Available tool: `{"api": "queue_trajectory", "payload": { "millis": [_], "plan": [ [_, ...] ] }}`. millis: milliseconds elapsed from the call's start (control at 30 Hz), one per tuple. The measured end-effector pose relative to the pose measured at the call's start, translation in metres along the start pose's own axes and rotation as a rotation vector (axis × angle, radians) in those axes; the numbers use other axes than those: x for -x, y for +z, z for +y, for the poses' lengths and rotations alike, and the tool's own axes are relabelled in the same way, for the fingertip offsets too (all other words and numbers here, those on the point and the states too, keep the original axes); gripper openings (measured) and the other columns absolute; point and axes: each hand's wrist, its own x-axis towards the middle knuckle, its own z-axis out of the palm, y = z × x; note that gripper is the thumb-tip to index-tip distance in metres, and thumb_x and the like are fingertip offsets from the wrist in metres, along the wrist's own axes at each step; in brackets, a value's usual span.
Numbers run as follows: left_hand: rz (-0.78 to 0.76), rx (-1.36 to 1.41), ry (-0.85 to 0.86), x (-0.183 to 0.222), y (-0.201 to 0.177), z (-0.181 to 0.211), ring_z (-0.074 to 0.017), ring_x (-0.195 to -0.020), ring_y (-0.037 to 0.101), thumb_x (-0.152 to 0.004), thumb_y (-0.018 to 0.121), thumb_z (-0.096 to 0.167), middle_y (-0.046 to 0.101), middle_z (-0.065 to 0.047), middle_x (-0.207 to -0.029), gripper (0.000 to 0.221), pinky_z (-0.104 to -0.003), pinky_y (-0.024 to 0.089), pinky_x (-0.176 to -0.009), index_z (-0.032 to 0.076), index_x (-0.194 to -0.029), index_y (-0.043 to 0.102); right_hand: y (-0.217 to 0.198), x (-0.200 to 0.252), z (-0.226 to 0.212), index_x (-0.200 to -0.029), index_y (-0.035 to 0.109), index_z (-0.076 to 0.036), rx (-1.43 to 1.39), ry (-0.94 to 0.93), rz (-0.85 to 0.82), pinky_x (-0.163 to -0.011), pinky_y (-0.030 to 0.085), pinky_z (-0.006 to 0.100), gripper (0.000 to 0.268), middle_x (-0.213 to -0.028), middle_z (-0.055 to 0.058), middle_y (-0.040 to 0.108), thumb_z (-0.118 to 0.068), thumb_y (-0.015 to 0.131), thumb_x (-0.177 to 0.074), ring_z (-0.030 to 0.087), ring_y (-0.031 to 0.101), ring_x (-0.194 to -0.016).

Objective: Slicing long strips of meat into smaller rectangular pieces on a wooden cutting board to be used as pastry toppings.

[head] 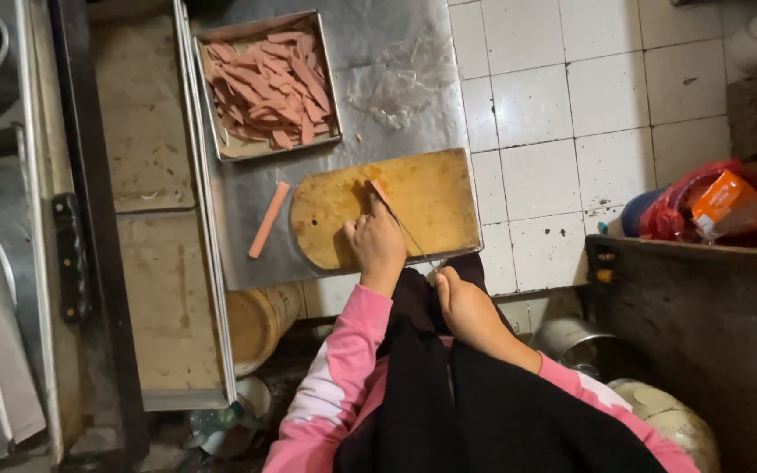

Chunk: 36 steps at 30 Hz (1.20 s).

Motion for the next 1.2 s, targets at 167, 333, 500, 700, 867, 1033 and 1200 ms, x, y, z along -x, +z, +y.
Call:
{"api": "queue_trajectory", "payload": {
  "millis": [167, 333, 500, 700, 867, 1033, 1200],
  "plan": [
    [0.011, 0.011, -0.01, 0.0, -0.01, 0.004, -0.0334, -0.091, 0.072, -0.101, 0.052, 0.015, 0.075, -0.017, -0.074, 0.053, -0.047, 0.038, -0.094, 0.0, -0.151, 0.046, 0.006, -0.009, -0.005, -0.12, 0.058, -0.004, 0.023, 0.001, -0.005, -0.08, 0.059, 0.061, 0.042, -0.09, 0.033, 0.074, -0.033, 0.028, -0.112, 0.052, 0.073, -0.092],
    [0.045, 0.081, 0.001, 0.002, -0.003, 0.001, -0.032, -0.09, 0.072, -0.103, 0.052, 0.017, 0.076, -0.018, -0.077, 0.055, -0.046, 0.039, -0.096, 0.002, -0.154, 0.042, 0.012, -0.033, 0.006, -0.113, 0.061, -0.004, 0.003, -0.009, 0.01, -0.079, 0.059, 0.059, 0.048, -0.089, 0.031, 0.074, -0.037, 0.027, -0.113, 0.05, 0.074, -0.091],
    [0.053, 0.051, -0.006, 0.003, 0.018, -0.008, -0.0313, -0.094, 0.073, -0.101, 0.053, 0.017, 0.077, -0.017, -0.08, 0.041, -0.047, 0.038, -0.097, 0.003, -0.138, 0.059, 0.009, -0.008, 0.007, -0.107, 0.062, -0.004, -0.055, 0.001, 0.007, -0.075, 0.059, 0.058, 0.047, -0.087, 0.032, 0.074, -0.037, 0.028, -0.112, 0.052, 0.073, -0.089],
    [0.085, 0.119, -0.009, 0.002, 0.008, -0.004, -0.0342, -0.096, 0.072, -0.104, 0.047, 0.016, 0.076, -0.018, -0.081, 0.049, -0.048, 0.039, -0.099, 0.003, -0.151, 0.045, 0.011, -0.017, -0.002, -0.108, 0.061, -0.003, 0.065, -0.003, 0.022, -0.077, 0.06, 0.057, 0.046, -0.084, 0.03, 0.074, -0.035, 0.028, -0.114, 0.049, 0.075, -0.087],
    [0.102, 0.116, 0.002, 0.003, 0.009, -0.004, -0.0344, -0.098, 0.073, -0.104, 0.049, 0.018, 0.076, -0.018, -0.082, 0.054, -0.049, 0.039, -0.1, 0.003, -0.155, 0.042, 0.007, -0.03, -0.001, -0.114, 0.062, -0.003, -0.015, 0.012, -0.012, -0.081, 0.057, 0.061, 0.05, -0.089, 0.033, 0.073, -0.037, 0.026, -0.113, 0.053, 0.073, -0.094],
    [0.121, 0.126, -0.007, 0.005, 0.021, -0.01, -0.0347, -0.1, 0.073, -0.105, 0.047, 0.021, 0.076, -0.019, -0.081, 0.05, -0.049, 0.038, -0.101, 0.004, -0.153, 0.046, 0.008, -0.008, 0.009, -0.11, 0.063, -0.003, -0.07, 0.017, -0.022, -0.081, 0.057, 0.064, 0.051, -0.091, 0.036, 0.073, -0.039, 0.027, -0.113, 0.055, 0.071, -0.095],
    [0.187, 0.093, 0.049, 0.004, 0.032, -0.017, -0.0295, -0.097, 0.072, -0.1, 0.051, 0.018, 0.077, -0.014, -0.083, 0.047, -0.046, 0.04, -0.099, 0.003, -0.145, 0.054, 0.008, 0.007, 0.009, -0.109, 0.06, -0.006, -0.032, 0.048, -0.015, -0.079, 0.057, 0.064, 0.047, -0.087, 0.035, 0.072, -0.039, 0.028, -0.112, 0.055, 0.071, -0.093]
  ]
}}
